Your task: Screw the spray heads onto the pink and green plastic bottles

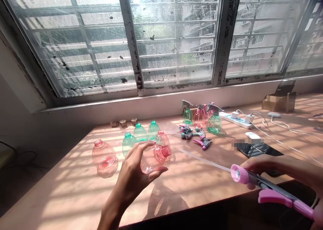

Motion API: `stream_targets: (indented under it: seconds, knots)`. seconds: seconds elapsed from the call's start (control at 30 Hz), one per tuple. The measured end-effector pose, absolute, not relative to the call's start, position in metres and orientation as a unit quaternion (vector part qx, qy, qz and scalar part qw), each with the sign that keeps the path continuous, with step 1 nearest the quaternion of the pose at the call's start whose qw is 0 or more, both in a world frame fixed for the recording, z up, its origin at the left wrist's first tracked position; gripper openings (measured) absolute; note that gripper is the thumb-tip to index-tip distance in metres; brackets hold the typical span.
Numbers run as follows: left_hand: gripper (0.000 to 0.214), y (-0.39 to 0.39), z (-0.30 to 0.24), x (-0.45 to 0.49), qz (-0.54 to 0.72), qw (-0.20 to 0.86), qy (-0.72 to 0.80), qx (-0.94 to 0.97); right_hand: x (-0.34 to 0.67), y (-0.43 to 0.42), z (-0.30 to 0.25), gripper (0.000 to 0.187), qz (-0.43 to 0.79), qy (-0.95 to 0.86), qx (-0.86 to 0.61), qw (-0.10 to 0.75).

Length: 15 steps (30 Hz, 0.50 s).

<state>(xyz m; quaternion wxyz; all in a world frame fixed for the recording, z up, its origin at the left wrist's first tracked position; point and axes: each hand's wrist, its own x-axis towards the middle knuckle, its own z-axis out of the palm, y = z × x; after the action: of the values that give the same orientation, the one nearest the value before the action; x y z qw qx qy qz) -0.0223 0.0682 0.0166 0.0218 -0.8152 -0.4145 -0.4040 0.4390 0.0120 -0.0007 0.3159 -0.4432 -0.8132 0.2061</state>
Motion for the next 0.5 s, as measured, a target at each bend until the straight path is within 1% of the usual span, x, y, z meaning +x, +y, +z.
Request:
stream_targets:
  seconds: [0.03, 0.07, 0.1, 0.27, 0.33, 0.4, 0.43, 0.5]
  knots:
    - [0.065, 0.068, 0.016, -0.021, -0.396, 0.024, -0.412, -0.82, 0.441, 0.012, -0.001, 0.103, 0.241, -0.824, -0.436, 0.269]
    - [0.065, 0.068, 0.016, -0.02, -0.39, 0.027, -0.41, -0.824, 0.441, 0.013, -0.001, 0.104, 0.263, -0.825, -0.434, 0.249]
    - [0.066, 0.068, 0.016, -0.02, -0.383, 0.03, -0.405, -0.829, 0.441, 0.015, -0.001, 0.101, 0.273, -0.82, -0.435, 0.253]
    - [0.07, 0.066, 0.018, -0.014, -0.349, 0.038, -0.371, -0.859, 0.42, 0.031, 0.005, 0.072, 0.305, -0.804, -0.409, 0.307]
    - [0.071, 0.067, 0.017, -0.011, -0.333, 0.035, -0.362, -0.87, 0.4, 0.041, 0.014, 0.066, 0.356, -0.8, -0.382, 0.296]
    - [0.071, 0.067, 0.015, -0.008, -0.309, 0.02, -0.36, -0.88, 0.375, 0.053, 0.022, 0.064, 0.426, -0.794, -0.349, 0.257]
    - [0.07, 0.067, 0.013, -0.007, -0.294, 0.009, -0.361, -0.885, 0.361, 0.061, 0.024, 0.064, 0.451, -0.785, -0.33, 0.266]
    - [0.069, 0.065, 0.009, -0.006, -0.265, -0.015, -0.362, -0.894, 0.334, 0.077, 0.017, 0.078, 0.498, -0.752, -0.307, 0.303]
